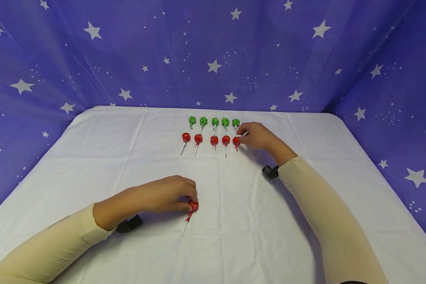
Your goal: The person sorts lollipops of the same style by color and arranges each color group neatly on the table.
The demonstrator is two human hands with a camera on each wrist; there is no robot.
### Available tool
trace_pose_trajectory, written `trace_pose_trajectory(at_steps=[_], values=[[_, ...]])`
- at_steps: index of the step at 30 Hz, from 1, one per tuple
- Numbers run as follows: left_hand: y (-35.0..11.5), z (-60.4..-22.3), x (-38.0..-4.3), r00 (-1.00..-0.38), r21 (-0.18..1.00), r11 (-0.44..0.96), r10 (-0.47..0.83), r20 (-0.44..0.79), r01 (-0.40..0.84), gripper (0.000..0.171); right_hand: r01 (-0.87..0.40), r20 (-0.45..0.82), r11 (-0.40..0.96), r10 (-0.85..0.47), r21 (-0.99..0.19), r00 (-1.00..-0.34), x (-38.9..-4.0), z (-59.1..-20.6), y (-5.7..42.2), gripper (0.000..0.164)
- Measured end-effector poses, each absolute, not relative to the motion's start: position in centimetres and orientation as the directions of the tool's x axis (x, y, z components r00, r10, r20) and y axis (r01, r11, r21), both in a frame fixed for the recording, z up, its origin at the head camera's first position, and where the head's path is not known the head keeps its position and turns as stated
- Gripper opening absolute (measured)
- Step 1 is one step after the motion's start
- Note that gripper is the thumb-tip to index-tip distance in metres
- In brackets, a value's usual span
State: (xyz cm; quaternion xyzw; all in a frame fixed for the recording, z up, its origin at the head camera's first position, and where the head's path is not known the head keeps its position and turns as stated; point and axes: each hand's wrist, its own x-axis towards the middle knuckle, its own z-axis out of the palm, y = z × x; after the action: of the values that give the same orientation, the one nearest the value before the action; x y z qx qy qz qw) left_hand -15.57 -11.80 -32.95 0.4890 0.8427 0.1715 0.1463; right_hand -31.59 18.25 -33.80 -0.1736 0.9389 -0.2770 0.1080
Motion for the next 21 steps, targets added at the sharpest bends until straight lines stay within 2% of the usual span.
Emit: trace_pose_trajectory(at_steps=[7, 12, 16, 21], values=[[-11.6, -32.7, -16.0, -0.484, 0.474, 0.483, 0.865, -0.129, 0.736, 0.013, -0.260, -0.108, 0.784, -0.382, -0.563, -0.918, -31.4, -33.7, 19.2, 0.021], [-11.1, -32.1, -16.9, -0.451, 0.463, 0.471, 0.878, -0.163, 0.751, 0.009, -0.263, -0.093, 0.793, -0.371, -0.550, -0.924, -31.2, -33.6, 20.0, 0.024], [-9.8, -31.0, -18.4, -0.440, 0.412, 0.462, 0.885, -0.153, 0.785, 0.011, -0.259, -0.085, 0.790, -0.364, -0.556, -0.927, -31.0, -33.5, 20.7, 0.025], [-7.6, -29.8, -21.1, -0.465, 0.405, 0.461, 0.880, -0.096, 0.789, 0.012, -0.258, -0.083, 0.785, -0.365, -0.564, -0.927, -30.6, -33.5, 21.1, 0.025]])
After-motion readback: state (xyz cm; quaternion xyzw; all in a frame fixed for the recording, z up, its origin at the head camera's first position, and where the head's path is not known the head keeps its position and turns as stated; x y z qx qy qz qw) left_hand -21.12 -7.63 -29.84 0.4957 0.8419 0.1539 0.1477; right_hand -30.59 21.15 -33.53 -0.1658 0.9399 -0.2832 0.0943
